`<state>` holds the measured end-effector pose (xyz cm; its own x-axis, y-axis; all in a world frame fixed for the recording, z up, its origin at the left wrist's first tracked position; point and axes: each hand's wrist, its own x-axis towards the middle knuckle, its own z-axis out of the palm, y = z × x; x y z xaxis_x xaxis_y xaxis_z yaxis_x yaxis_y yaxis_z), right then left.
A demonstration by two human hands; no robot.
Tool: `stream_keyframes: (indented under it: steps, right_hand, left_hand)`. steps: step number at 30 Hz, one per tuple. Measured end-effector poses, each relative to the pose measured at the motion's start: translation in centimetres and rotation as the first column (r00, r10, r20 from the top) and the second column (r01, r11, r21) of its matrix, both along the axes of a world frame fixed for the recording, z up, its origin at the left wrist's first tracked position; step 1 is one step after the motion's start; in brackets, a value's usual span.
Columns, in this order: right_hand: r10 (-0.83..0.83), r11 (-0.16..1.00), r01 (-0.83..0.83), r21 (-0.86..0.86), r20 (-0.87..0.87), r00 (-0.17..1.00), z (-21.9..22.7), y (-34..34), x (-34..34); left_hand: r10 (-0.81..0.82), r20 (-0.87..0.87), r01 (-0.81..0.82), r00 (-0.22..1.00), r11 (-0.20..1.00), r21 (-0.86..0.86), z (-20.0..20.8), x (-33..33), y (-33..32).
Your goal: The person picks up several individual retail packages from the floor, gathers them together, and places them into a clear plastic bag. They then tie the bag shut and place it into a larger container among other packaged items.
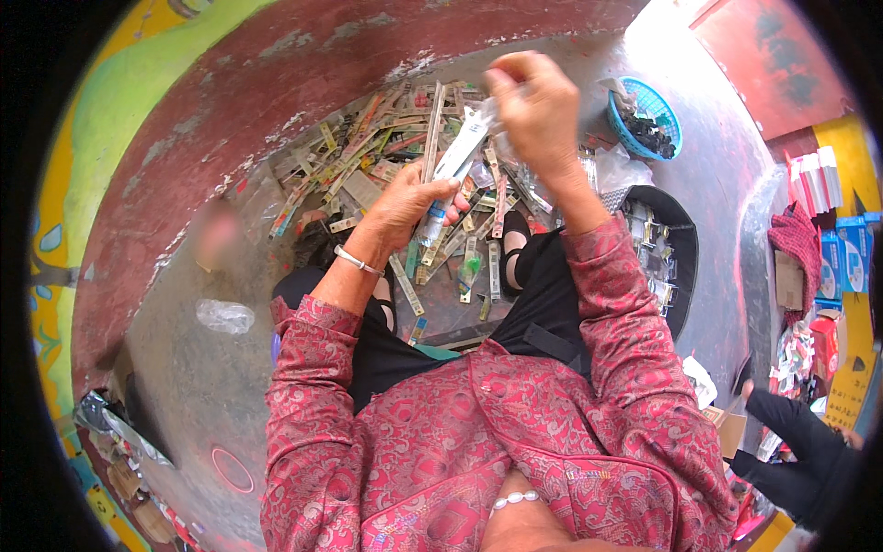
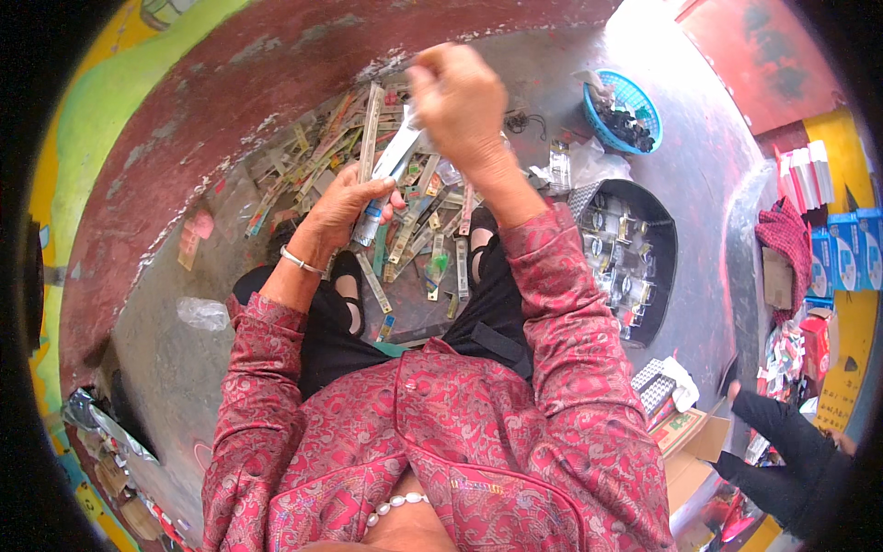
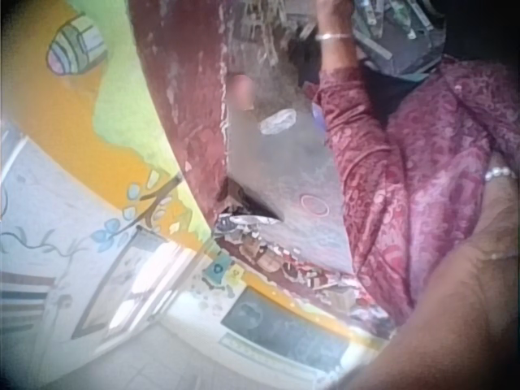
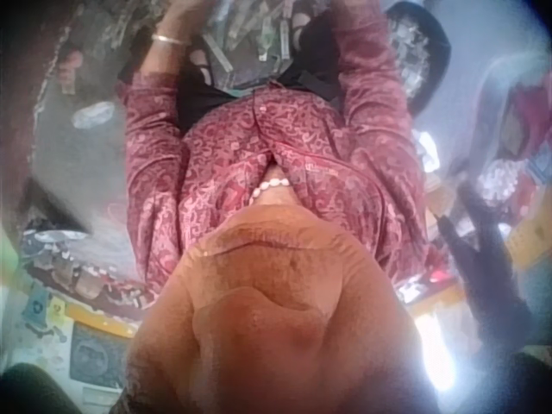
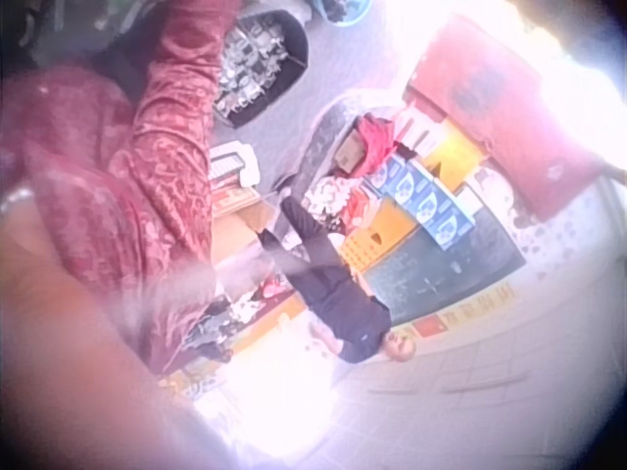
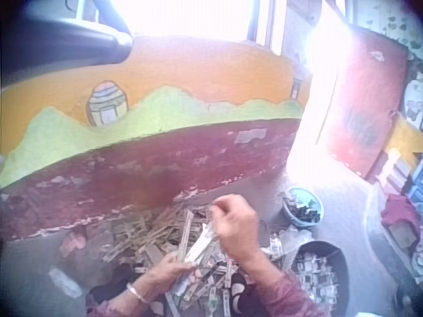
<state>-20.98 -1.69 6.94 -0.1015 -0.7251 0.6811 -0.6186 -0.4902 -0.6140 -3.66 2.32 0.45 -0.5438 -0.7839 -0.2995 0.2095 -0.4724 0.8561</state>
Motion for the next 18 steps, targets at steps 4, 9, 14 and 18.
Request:
stream_keyframes:
  steps: [4, 9, 14, 18]
  right_hand:
    - [0.15, 0.98, -0.192, -0.057, -0.43, 0.89, -3.4, 0.8, 3.1]
    - [-0.274, 0.962, 0.272, -0.036, -0.089, 0.958, -3.4, -4.5, -5.3]
    - [0.056, 0.83, -0.315, 0.461, 0.493, 0.868, -1.5, -3.6, -5.6]
    - [0.398, 0.593, -0.53, 0.606, 0.352, 0.848, -0.7, -2.8, -3.5]
  left_hand:
    - [-0.045, -0.026, 0.044, 0.999, 0.998, -0.034, -0.1, 0.3, 0.8]
    - [-0.055, -0.133, 0.059, 0.99, 0.998, 0.03, 0.7, 1.1, 0.9]
    - [-0.121, -0.266, 0.153, 0.956, 0.983, 0.102, 0.9, 1.6, 1.0]
    - [-0.233, -0.328, 0.278, 0.915, 0.956, 0.097, 0.7, 1.7, 1.2]
